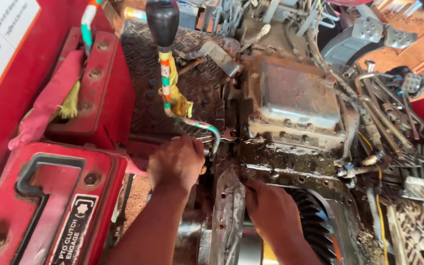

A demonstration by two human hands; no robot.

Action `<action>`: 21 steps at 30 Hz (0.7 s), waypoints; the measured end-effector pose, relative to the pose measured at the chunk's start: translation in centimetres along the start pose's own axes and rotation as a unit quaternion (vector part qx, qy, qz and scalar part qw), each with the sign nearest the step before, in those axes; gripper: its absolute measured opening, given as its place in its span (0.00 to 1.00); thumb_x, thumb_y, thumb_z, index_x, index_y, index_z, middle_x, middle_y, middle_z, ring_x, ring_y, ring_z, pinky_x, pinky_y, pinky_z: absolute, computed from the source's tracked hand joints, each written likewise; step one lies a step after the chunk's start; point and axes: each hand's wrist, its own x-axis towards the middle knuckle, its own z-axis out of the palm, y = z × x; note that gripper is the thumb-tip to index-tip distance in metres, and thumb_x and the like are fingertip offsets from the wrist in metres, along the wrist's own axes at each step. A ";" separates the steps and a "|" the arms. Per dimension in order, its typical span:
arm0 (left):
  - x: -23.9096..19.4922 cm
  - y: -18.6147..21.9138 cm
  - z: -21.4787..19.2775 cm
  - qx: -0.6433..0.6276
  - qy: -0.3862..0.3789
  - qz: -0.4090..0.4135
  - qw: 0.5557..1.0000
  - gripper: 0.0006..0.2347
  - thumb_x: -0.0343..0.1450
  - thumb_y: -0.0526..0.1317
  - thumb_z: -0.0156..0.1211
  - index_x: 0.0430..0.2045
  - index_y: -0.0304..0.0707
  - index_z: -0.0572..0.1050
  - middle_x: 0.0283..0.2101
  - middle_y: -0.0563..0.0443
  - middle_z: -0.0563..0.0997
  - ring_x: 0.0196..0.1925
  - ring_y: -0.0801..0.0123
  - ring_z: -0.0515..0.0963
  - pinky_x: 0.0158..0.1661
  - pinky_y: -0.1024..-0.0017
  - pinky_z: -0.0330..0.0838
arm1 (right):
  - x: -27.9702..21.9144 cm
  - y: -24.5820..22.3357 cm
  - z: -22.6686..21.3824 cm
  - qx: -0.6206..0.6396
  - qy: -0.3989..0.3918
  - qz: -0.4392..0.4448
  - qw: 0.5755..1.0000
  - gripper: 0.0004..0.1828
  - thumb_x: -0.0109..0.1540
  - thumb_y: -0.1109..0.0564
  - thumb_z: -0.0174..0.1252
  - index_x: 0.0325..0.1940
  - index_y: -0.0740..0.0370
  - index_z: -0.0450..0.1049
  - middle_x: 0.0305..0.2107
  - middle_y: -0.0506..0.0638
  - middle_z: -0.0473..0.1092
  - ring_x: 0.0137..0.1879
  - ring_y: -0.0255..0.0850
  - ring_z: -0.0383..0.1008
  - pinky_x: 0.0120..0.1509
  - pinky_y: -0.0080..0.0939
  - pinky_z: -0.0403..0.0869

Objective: The person uses a wrench to tighten a bolt on a red tractor engine. They repeatedly adjust the wrench and apply force to secure the component while the camera shakes significantly.

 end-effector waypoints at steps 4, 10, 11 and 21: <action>0.0 0.0 0.1 -0.011 0.010 -0.003 1.000 0.13 0.70 0.50 0.52 0.23 0.47 0.81 0.30 0.45 0.84 0.34 0.49 0.85 0.35 0.51 0.79 | -0.1 -0.2 -0.7 -0.008 -0.073 0.028 0.997 0.17 0.63 0.44 0.53 0.52 0.44 0.79 0.32 0.56 0.79 0.42 0.56 0.80 0.50 0.56 0.76; -0.3 0.2 0.1 0.005 -0.004 -0.004 1.000 0.15 0.72 0.50 0.51 0.24 0.45 0.81 0.31 0.45 0.85 0.33 0.49 0.85 0.34 0.51 0.79 | 0.7 1.0 0.6 0.040 0.041 -0.060 0.997 0.15 0.62 0.47 0.54 0.48 0.52 0.79 0.33 0.59 0.78 0.42 0.59 0.78 0.48 0.60 0.75; 0.0 0.2 0.0 0.013 -0.009 -0.006 1.000 0.15 0.73 0.50 0.50 0.25 0.44 0.81 0.31 0.45 0.85 0.33 0.49 0.85 0.34 0.51 0.79 | 0.9 1.0 0.8 0.038 0.036 -0.065 0.996 0.14 0.62 0.48 0.55 0.47 0.52 0.79 0.33 0.59 0.78 0.42 0.59 0.78 0.48 0.60 0.74; 0.3 0.7 -0.2 -0.008 -0.030 -0.026 0.999 0.16 0.73 0.50 0.48 0.25 0.44 0.81 0.32 0.45 0.85 0.34 0.48 0.85 0.36 0.51 0.79 | 0.8 -1.1 -0.6 0.024 0.008 -0.036 0.999 0.15 0.62 0.47 0.54 0.48 0.49 0.81 0.34 0.58 0.78 0.42 0.58 0.78 0.48 0.59 0.74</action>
